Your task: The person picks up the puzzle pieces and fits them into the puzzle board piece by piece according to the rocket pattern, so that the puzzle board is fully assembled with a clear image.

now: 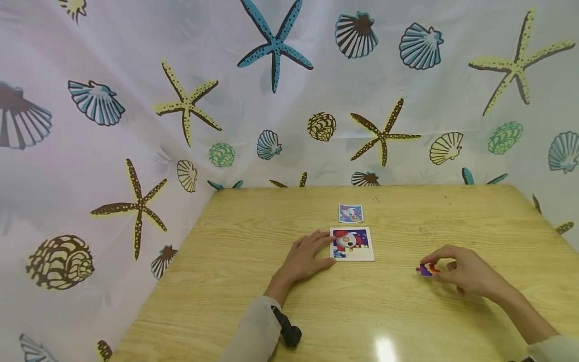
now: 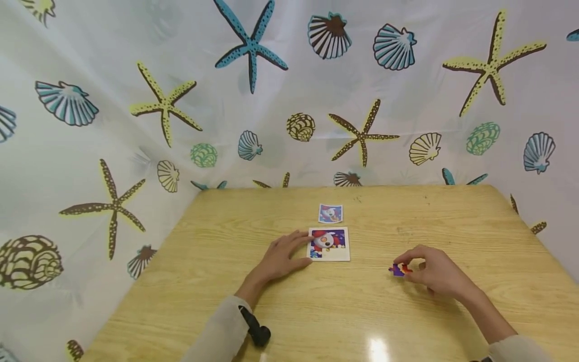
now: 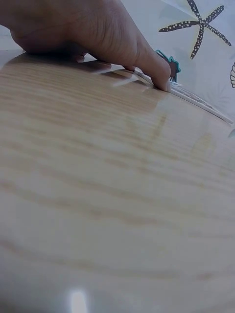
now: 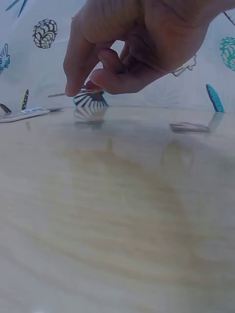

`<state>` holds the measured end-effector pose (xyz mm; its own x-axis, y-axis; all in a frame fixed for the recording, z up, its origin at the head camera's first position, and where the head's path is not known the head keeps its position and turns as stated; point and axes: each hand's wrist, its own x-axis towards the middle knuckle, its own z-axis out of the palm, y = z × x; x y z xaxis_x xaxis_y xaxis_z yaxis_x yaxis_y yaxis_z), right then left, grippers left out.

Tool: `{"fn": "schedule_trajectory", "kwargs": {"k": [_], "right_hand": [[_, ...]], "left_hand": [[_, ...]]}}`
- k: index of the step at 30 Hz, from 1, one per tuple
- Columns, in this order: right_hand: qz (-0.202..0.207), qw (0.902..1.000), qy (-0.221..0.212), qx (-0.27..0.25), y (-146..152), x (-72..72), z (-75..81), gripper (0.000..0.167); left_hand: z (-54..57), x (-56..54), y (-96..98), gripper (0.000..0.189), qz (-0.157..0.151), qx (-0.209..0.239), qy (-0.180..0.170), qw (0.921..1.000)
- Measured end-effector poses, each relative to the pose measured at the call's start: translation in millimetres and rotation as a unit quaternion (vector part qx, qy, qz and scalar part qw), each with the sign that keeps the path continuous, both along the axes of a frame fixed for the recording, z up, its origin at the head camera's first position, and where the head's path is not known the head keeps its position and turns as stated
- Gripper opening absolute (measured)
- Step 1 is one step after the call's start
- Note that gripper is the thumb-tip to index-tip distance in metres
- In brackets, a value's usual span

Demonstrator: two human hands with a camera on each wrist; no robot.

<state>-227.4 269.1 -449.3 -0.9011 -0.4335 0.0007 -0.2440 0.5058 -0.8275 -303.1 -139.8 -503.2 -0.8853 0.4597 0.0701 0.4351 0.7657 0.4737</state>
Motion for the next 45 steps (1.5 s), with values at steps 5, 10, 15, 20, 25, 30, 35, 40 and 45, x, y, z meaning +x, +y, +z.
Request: {"fn": "schedule_trajectory", "kwargs": {"k": [5, 10, 15, 20, 25, 30, 35, 40, 45], "right_hand": [[-0.012, 0.9994, 0.033, 0.004, -24, -9.7, 4.7, 0.031], [-0.023, 0.9989, 0.041, 0.003, -50, -21.4, 7.1, 0.031], [-0.025, 0.9986, 0.046, -0.003, -70, -30.0, 6.1, 0.031], [-0.027, 0.9986, 0.045, -0.005, -90, -39.7, 1.6, 0.030], [-0.013, 0.9989, 0.044, -0.003, -106, -49.4, -5.2, 0.027], [-0.008, 0.9993, 0.036, 0.002, -118, -55.9, -9.3, 0.025], [-0.010, 0.9996, 0.026, 0.006, -130, -60.9, -11.8, 0.024], [-0.011, 0.9994, 0.028, 0.015, -141, -66.1, -14.4, 0.022], [-0.017, 0.9981, 0.047, 0.036, -149, -70.9, -17.1, 0.022]], "left_hand": [[-2.8, -1.5, -2.6, 0.064, -0.004, 0.005, 0.003, 1.0000], [-5.7, -3.0, -3.7, 0.065, -0.004, 0.009, 0.006, 0.9999], [-4.3, -2.3, -3.2, 0.065, -0.010, 0.004, 0.007, 0.9999], [-3.2, -2.5, -4.5, 0.065, -0.006, 0.000, 0.007, 1.0000], [-2.4, -1.9, -5.4, 0.064, -0.003, -0.006, 0.007, 1.0000], [-3.4, -1.9, -3.4, 0.064, -0.007, -0.009, 0.011, 0.9999], [-1.6, -1.1, -2.1, 0.063, -0.012, -0.004, 0.009, 0.9999], [-3.3, -1.2, -3.8, 0.063, -0.013, 0.003, 0.013, 0.9998], [-5.7, -2.9, -5.5, 0.063, -0.018, 0.005, 0.014, 0.9997]]}}
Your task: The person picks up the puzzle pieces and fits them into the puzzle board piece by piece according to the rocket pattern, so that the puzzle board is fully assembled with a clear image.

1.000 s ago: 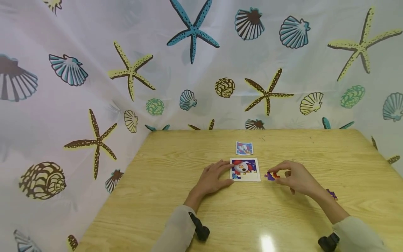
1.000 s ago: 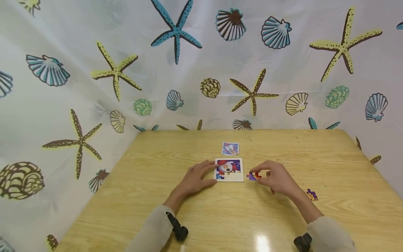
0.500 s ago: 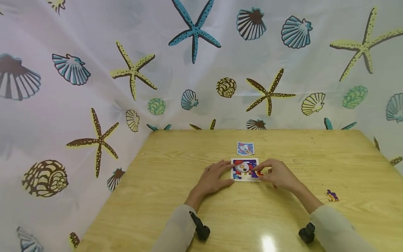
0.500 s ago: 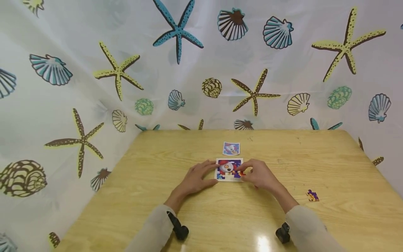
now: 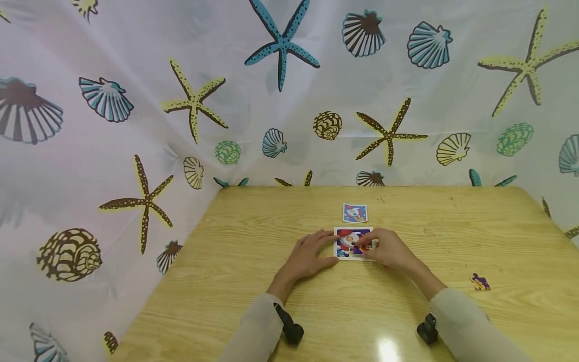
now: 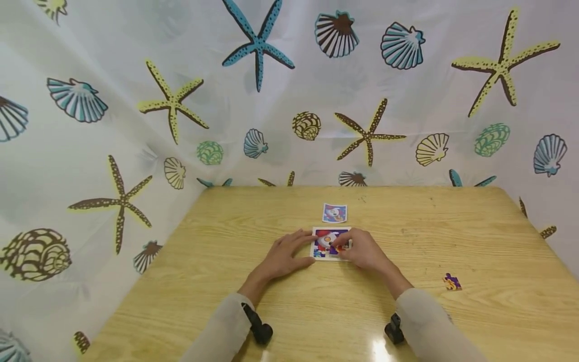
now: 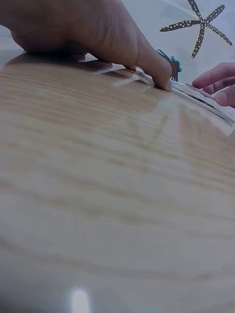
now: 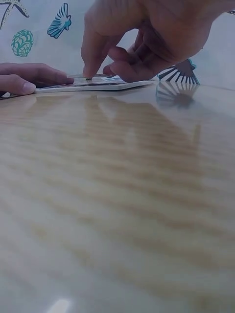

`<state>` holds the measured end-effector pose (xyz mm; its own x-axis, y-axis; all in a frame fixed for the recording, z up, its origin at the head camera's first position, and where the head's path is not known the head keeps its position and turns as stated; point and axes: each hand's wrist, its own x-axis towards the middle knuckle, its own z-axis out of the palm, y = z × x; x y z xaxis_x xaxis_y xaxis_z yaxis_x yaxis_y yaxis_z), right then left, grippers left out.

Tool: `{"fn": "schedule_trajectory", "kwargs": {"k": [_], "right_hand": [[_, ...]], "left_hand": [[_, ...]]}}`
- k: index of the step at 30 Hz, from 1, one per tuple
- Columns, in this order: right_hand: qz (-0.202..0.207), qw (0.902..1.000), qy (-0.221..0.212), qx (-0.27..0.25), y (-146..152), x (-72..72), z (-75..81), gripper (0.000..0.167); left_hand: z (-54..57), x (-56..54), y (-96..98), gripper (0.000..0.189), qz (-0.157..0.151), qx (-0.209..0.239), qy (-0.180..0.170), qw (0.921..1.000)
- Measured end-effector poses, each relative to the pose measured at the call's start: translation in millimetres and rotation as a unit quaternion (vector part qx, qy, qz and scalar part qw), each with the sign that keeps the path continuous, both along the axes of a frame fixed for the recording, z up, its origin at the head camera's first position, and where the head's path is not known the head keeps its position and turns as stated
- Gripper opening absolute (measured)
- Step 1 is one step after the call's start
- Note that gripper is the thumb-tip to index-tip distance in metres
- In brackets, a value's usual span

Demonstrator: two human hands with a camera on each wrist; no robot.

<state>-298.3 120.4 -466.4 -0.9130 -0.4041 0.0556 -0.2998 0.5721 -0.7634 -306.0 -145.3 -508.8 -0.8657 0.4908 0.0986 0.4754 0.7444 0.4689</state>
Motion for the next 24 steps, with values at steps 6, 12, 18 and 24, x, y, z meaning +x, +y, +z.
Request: {"fn": "schedule_trajectory", "kwargs": {"k": [6, 12, 18, 24], "right_hand": [[0.013, 0.9994, 0.030, 0.011, -5, -3.9, -3.3, 0.022], [0.035, 0.9971, 0.062, 0.027, -7, -4.8, -8.6, 0.024], [0.039, 0.9956, 0.079, 0.034, -11, -4.7, -8.6, 0.023], [0.034, 0.9969, 0.064, 0.033, -10, -4.8, -9.7, 0.022]], "left_hand": [[0.5, 0.6, 0.2, 0.063, -0.002, 0.004, 0.000, 1.0000], [2.4, 2.8, 1.4, 0.063, -0.004, 0.006, 0.000, 1.0000], [-0.4, 0.3, 1.3, 0.063, 0.004, 0.000, -0.001, 1.0000], [-1.7, -2.2, 4.5, 0.063, 0.012, -0.010, -0.007, 0.9998]]}}
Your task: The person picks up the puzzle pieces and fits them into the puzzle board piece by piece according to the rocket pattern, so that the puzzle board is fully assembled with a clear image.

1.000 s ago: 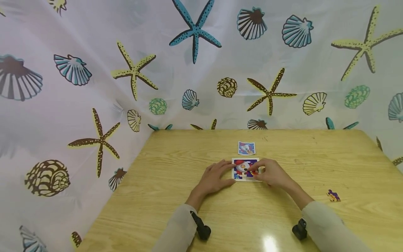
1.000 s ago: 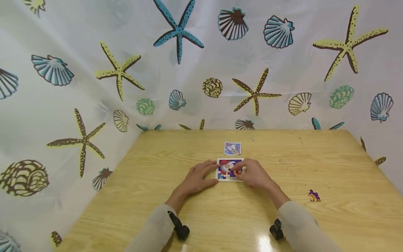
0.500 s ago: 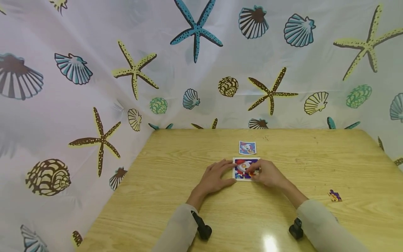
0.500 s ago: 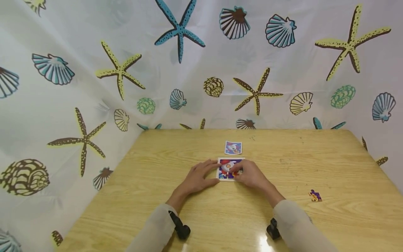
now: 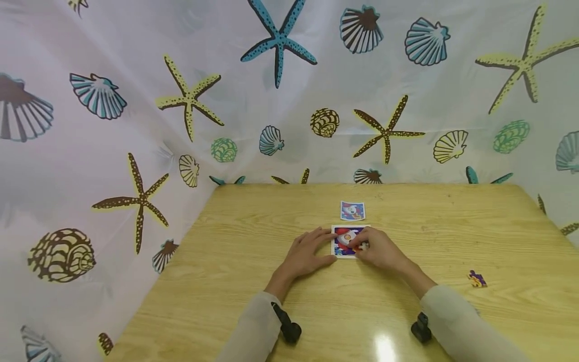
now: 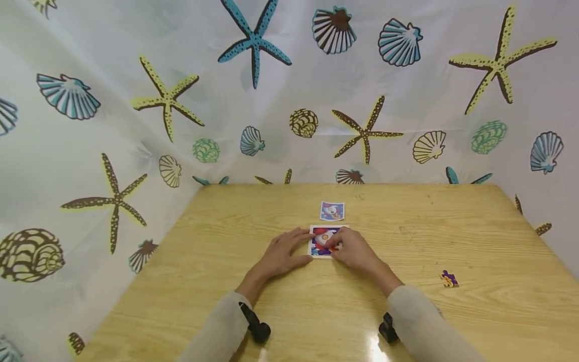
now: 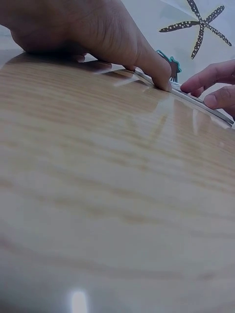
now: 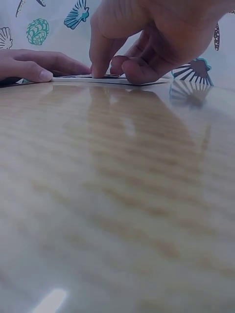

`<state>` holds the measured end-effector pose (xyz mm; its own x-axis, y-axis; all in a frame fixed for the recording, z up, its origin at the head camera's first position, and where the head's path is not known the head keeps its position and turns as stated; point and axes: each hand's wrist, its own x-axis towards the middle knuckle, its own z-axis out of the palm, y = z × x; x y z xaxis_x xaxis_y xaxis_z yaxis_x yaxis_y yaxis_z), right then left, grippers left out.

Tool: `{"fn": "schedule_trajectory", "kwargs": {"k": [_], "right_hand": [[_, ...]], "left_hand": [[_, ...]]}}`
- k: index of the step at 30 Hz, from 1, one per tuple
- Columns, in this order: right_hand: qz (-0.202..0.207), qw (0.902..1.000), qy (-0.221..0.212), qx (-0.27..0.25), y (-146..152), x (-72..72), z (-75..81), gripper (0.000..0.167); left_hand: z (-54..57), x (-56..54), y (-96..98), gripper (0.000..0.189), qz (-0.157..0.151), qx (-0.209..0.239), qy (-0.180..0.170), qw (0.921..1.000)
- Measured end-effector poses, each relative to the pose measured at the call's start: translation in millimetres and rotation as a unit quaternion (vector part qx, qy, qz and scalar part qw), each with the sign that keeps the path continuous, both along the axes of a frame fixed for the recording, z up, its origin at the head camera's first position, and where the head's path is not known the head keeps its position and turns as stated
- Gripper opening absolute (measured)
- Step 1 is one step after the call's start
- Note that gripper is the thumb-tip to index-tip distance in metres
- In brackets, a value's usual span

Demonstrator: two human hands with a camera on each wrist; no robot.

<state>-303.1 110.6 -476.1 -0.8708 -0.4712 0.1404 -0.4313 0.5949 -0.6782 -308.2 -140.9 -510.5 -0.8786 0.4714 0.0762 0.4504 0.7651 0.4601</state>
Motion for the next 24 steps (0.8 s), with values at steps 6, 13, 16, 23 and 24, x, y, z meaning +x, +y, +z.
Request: {"fn": "schedule_trajectory", "kwargs": {"k": [6, 13, 16, 23, 24], "right_hand": [[-0.002, 1.0000, -0.001, 0.000, -1, 2.5, 1.3, 0.021], [0.010, 0.9998, -0.015, -0.002, 6, 7.8, 8.2, 0.022], [0.013, 0.9997, -0.021, 0.001, 12, 10.6, 12.5, 0.022], [0.012, 0.9923, -0.108, -0.058, 28, 19.4, 19.8, 0.027], [0.011, 0.9914, -0.113, -0.064, 30, 21.0, 20.7, 0.028]], "left_hand": [[3.5, 2.3, -1.7, 0.062, -0.003, 0.012, -0.004, 0.9999], [9.7, 3.3, 1.3, 0.062, 0.004, 0.004, -0.006, 1.0000], [9.2, 1.8, 3.2, 0.063, 0.002, 0.005, -0.005, 1.0000], [5.7, 1.1, 3.2, 0.063, 0.010, -0.001, -0.002, 0.9999], [5.4, 1.2, 3.0, 0.063, 0.011, 0.000, -0.003, 0.9999]]}}
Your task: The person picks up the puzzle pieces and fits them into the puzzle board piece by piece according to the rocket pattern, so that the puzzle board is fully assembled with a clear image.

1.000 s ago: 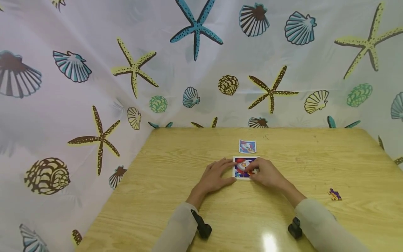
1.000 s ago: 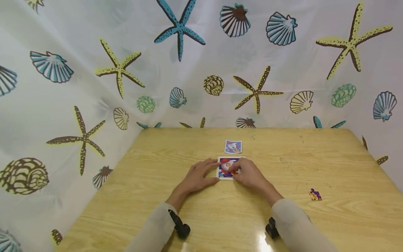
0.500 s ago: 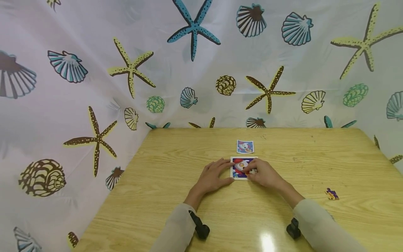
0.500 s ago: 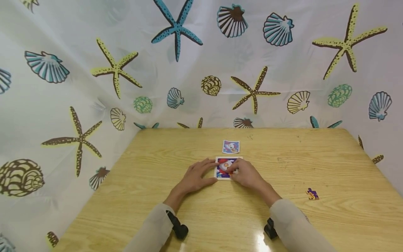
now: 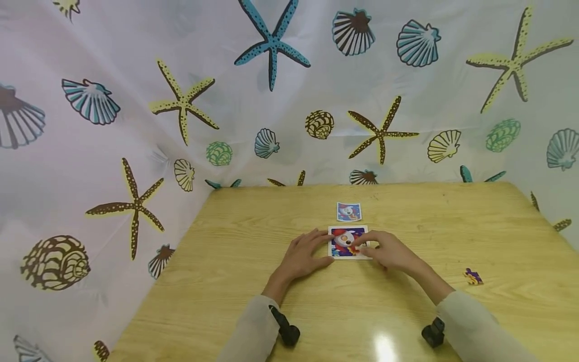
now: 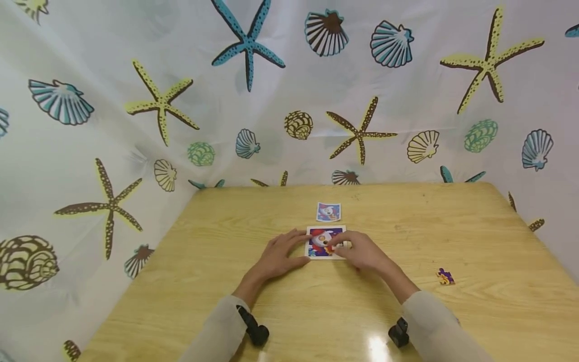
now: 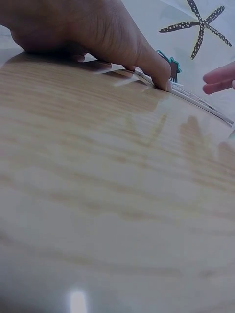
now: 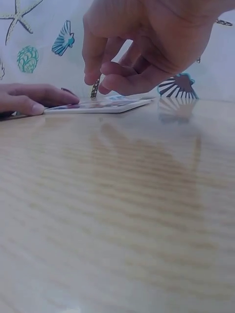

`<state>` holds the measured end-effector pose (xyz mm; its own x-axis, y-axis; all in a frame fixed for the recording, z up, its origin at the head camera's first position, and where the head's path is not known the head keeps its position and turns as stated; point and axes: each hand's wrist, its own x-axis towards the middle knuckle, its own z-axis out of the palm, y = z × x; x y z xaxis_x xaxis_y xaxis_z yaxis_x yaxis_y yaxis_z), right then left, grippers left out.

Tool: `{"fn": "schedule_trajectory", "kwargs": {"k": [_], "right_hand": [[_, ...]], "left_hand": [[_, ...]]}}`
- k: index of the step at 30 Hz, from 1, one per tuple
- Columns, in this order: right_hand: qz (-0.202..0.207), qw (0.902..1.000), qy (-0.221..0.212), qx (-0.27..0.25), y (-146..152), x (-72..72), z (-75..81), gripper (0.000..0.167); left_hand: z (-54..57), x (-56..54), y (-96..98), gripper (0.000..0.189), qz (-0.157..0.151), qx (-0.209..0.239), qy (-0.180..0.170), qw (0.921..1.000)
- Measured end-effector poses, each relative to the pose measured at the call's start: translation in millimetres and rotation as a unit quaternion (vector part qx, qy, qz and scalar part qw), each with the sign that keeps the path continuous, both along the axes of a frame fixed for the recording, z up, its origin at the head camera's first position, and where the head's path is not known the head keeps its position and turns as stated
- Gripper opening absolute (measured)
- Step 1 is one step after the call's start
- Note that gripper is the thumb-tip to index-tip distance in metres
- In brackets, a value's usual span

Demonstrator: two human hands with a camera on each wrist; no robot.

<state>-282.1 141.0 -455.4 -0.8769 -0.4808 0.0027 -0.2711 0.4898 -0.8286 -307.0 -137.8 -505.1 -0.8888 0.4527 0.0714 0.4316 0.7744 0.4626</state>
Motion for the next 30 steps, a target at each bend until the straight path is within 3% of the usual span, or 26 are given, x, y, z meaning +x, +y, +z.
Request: {"fn": "schedule_trajectory", "kwargs": {"k": [11, 22, 30], "right_hand": [[-0.042, 0.9980, -0.032, -0.033, 40, 14.9, 14.4, 0.038], [-0.042, 0.9971, -0.036, -0.051, 67, 20.9, 8.6, 0.049], [-0.056, 0.9958, -0.034, -0.064, 99, 34.9, 6.2, 0.053]], "left_hand": [[4.4, 1.6, -1.4, 0.063, -0.016, 0.010, 0.004, 0.9998], [0.1, -0.1, -4.3, 0.063, -0.004, 0.005, 0.008, 0.9999], [-0.2, 2.2, -3.2, 0.063, -0.005, 0.010, 0.003, 0.9999]]}}
